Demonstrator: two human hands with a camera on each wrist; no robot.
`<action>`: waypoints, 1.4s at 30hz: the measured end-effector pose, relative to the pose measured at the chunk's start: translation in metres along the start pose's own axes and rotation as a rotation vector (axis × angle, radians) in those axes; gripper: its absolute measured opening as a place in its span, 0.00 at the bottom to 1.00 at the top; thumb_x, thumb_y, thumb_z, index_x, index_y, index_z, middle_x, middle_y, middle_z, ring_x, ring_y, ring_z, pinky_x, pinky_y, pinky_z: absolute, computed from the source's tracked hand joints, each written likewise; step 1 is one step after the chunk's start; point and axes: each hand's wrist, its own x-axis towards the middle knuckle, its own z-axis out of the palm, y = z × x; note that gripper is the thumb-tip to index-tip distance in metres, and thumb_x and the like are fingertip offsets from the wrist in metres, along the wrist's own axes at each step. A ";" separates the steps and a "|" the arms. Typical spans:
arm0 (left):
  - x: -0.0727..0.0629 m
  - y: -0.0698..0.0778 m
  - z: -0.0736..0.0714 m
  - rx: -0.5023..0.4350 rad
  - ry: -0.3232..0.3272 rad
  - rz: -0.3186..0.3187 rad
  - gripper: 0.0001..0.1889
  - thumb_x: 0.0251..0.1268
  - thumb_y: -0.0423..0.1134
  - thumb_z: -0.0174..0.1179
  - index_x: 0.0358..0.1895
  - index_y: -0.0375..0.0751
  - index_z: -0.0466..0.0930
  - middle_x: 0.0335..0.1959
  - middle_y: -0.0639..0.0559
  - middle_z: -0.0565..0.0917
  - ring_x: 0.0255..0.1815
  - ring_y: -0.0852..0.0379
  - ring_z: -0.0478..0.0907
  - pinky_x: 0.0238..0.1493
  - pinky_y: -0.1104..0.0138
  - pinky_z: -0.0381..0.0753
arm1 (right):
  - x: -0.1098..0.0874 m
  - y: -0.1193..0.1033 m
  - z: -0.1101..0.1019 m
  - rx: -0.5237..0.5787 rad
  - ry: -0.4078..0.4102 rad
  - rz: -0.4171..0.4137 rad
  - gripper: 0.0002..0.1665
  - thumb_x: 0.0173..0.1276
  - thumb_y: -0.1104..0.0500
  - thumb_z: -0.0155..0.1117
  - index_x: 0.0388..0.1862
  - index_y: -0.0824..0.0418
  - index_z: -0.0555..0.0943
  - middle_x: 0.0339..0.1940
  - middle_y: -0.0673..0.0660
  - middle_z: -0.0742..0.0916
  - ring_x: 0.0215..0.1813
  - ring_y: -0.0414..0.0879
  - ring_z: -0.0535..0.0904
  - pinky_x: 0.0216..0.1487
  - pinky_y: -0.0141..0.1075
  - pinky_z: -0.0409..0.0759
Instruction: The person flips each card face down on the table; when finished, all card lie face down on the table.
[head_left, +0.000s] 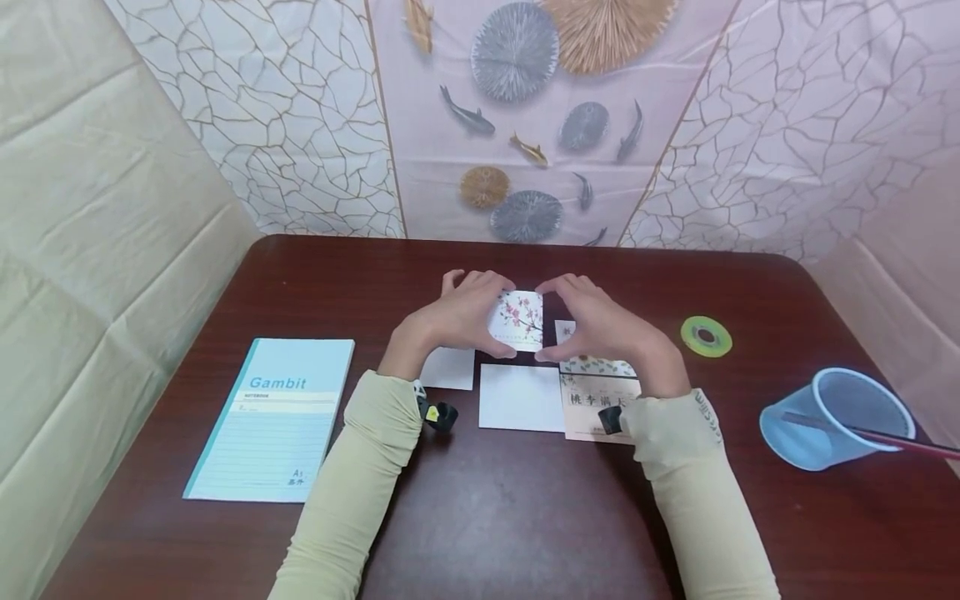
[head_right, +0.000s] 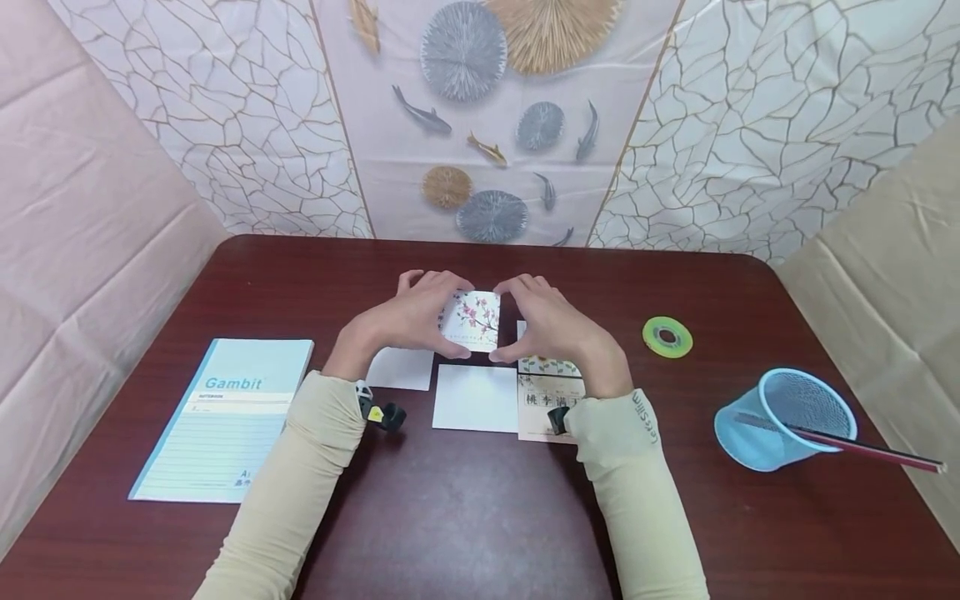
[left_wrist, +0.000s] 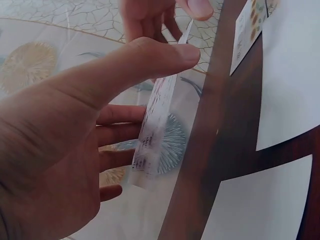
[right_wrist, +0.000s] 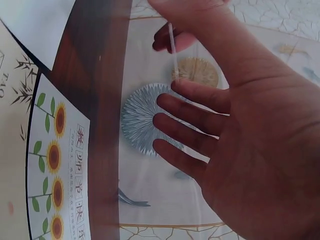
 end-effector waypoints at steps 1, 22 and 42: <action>0.000 0.001 0.000 0.002 0.007 -0.002 0.46 0.42 0.59 0.76 0.65 0.43 0.68 0.59 0.54 0.72 0.58 0.54 0.65 0.63 0.48 0.47 | 0.000 -0.001 0.000 0.004 0.004 0.001 0.56 0.46 0.41 0.82 0.69 0.61 0.66 0.64 0.59 0.71 0.67 0.52 0.62 0.66 0.51 0.63; 0.001 0.007 -0.003 -0.075 0.167 0.130 0.49 0.42 0.58 0.74 0.72 0.49 0.63 0.58 0.54 0.66 0.56 0.56 0.60 0.49 0.59 0.56 | 0.001 -0.004 0.001 0.015 -0.048 0.021 0.63 0.47 0.35 0.78 0.73 0.65 0.62 0.68 0.62 0.69 0.69 0.54 0.61 0.66 0.52 0.64; -0.013 -0.008 -0.014 -0.259 0.036 -0.001 0.47 0.48 0.50 0.75 0.69 0.48 0.56 0.65 0.53 0.68 0.67 0.53 0.62 0.64 0.48 0.52 | -0.009 0.014 -0.002 0.046 0.000 0.109 0.55 0.45 0.37 0.81 0.68 0.55 0.67 0.64 0.55 0.70 0.65 0.50 0.62 0.62 0.52 0.68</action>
